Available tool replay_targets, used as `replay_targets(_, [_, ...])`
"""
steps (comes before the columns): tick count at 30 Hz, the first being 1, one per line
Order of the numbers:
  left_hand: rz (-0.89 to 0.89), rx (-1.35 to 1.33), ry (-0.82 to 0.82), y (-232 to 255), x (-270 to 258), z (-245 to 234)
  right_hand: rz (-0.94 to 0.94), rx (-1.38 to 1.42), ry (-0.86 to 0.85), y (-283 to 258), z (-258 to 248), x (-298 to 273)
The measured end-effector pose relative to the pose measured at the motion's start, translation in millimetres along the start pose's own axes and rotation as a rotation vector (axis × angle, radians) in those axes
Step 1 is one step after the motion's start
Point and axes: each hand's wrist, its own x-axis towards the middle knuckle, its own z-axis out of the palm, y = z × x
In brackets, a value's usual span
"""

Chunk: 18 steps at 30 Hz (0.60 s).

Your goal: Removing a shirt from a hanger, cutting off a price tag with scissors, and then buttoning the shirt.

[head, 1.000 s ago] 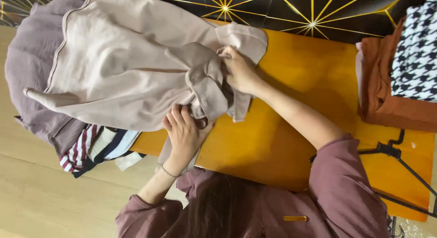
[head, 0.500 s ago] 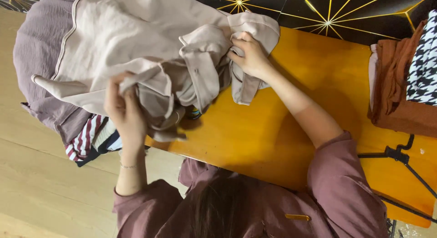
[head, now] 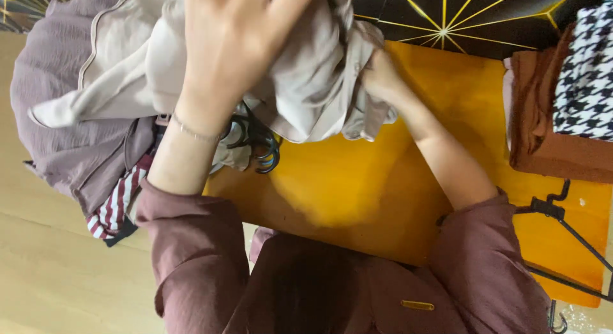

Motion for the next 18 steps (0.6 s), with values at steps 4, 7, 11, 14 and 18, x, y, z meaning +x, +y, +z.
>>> replay_targets(4, [-0.266,-0.054,-0.207,-45.6,-60.7,75.3,0.066,-0.196,-0.19,-40.8,-86.0,-31.4])
replay_targets(7, [-0.351,-0.088,-0.132,-65.6,-84.9,102.8,0.502,-0.191,-0.412,-85.1,-144.6,-68.4])
replay_targets(11, [-0.438,-0.232,-0.064,-57.7,-99.9,135.2,0.377,-0.205,-0.475,-64.7,-233.5,-122.7])
replay_targets(14, [-0.428,-0.449,-0.1,-30.4,-92.0,143.0,0.425,-0.165,-0.258,-136.3,-243.9,-138.6])
replay_targets(18, [-0.327,-0.536,-0.112,19.9,-57.0,125.2,0.393,0.106,0.067,-171.8,-249.9,-151.1])
